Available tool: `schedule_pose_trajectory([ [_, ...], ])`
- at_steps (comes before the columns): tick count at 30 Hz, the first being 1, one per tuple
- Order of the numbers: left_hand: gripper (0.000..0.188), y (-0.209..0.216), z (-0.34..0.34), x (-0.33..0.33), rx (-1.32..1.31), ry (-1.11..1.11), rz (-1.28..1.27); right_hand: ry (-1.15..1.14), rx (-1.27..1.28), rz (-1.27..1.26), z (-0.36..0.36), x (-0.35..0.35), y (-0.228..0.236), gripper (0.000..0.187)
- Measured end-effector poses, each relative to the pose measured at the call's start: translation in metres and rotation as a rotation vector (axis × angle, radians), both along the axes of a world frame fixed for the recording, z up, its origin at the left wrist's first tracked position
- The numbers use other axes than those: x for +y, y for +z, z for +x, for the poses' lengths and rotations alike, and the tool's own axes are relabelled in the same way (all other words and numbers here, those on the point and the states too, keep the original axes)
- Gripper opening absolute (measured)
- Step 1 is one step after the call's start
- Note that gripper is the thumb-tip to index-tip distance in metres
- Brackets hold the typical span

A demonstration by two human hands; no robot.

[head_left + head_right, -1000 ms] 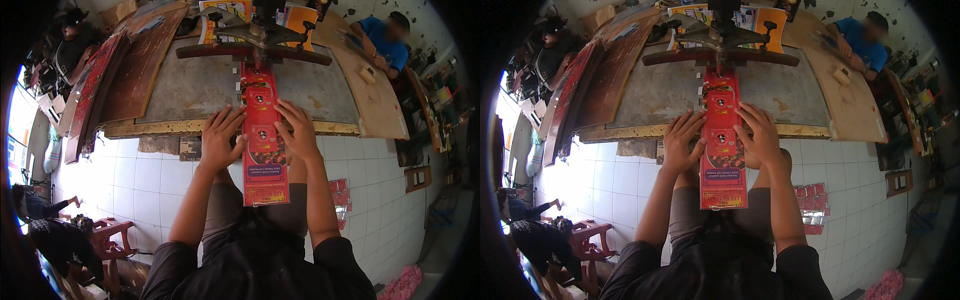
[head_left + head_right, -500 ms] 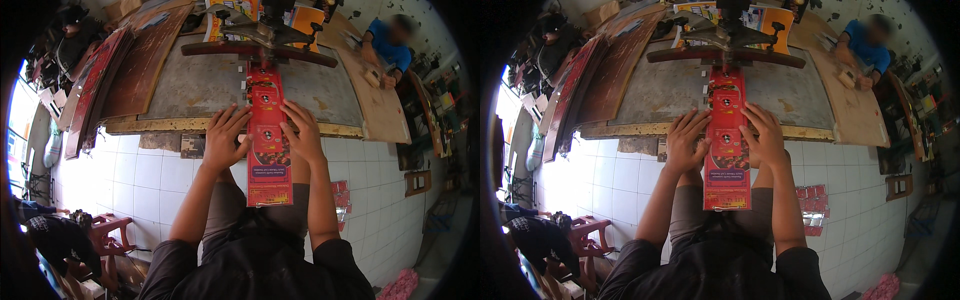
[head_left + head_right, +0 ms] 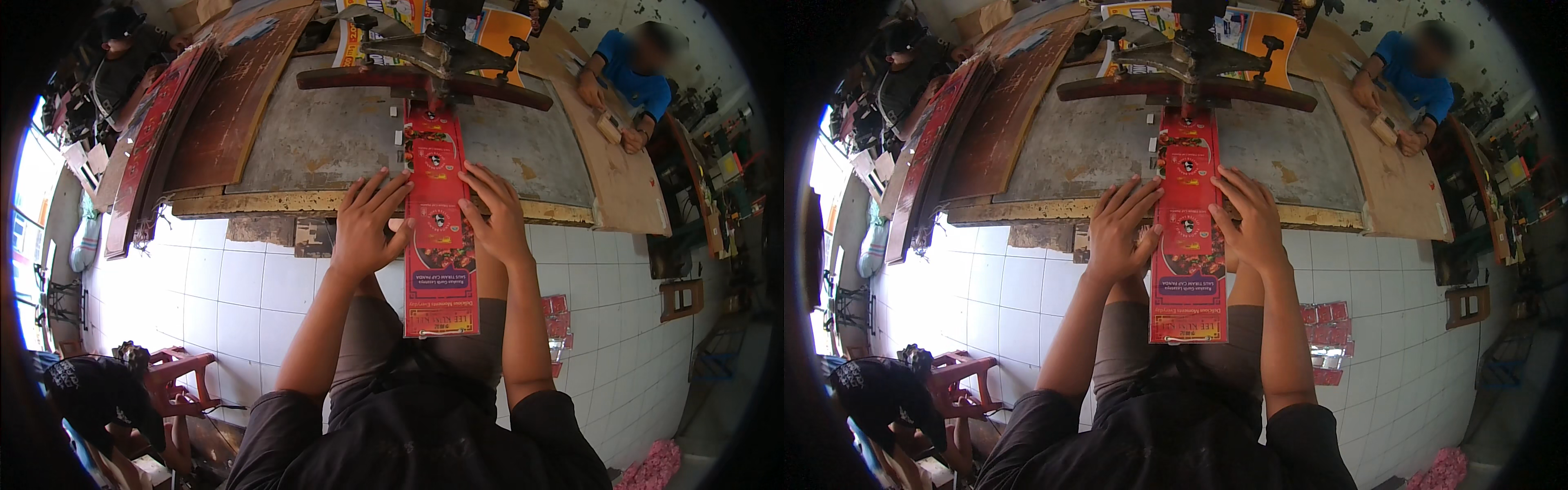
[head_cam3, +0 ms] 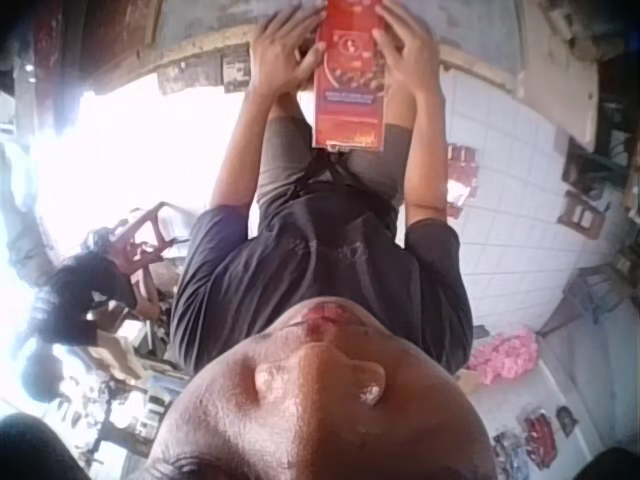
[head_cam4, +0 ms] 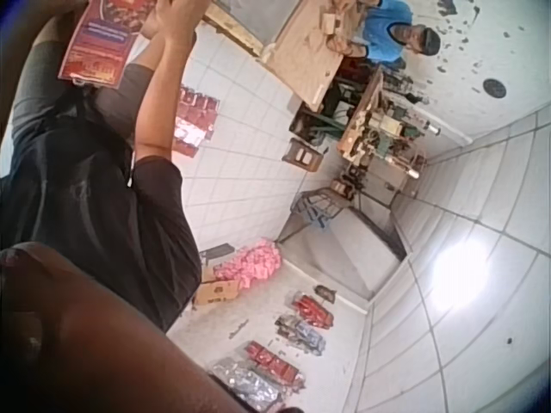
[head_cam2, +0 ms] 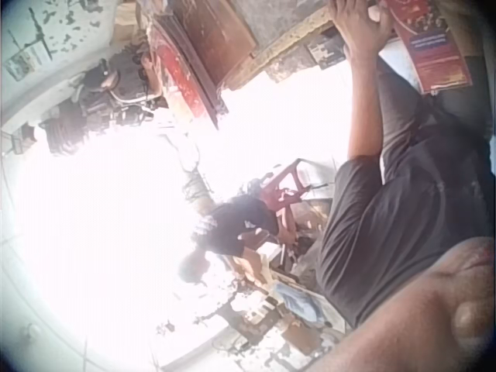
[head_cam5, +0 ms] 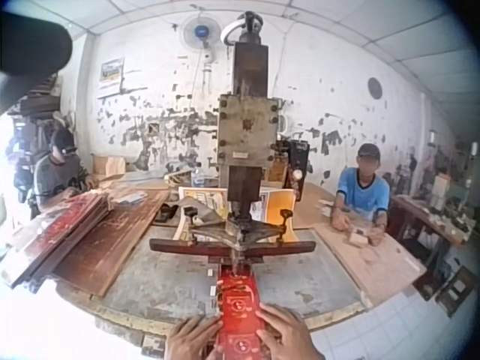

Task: The person prepares long red packaging strips by aligning them on a wooden jig and applying a small wooden block by hand.

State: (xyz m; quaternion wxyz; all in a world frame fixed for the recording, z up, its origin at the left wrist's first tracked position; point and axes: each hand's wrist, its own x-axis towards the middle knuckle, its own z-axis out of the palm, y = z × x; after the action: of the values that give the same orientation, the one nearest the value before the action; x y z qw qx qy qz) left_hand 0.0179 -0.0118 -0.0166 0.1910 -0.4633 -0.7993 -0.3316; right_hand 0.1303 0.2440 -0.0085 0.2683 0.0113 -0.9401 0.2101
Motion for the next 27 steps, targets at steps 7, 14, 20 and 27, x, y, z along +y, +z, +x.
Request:
schedule_pose_trajectory([
  [7, 0.057, 0.0006, 0.0002, -0.0005, 0.004, 0.007, -0.004, -0.001, -0.003, -0.006, 0.0004, -0.0014, 0.0014, 0.046],
  [14, 0.052, 0.0015, 0.0006, 0.0011, 0.01, -0.005, 0.018, -0.008, -0.002, 0.003, 0.0008, -0.0011, 0.0014, 0.046],
  [20, 0.053, 0.0012, 0.0002, -0.0001, 0.008, -0.004, 0.008, -0.006, -0.005, 0.004, 0.0, -0.0004, 0.0001, 0.046],
  [27, 0.052, -0.0006, -0.0003, 0.0002, 0.012, -0.007, 0.013, 0.008, -0.007, -0.019, 0.0008, -0.0015, 0.0044, 0.047],
])
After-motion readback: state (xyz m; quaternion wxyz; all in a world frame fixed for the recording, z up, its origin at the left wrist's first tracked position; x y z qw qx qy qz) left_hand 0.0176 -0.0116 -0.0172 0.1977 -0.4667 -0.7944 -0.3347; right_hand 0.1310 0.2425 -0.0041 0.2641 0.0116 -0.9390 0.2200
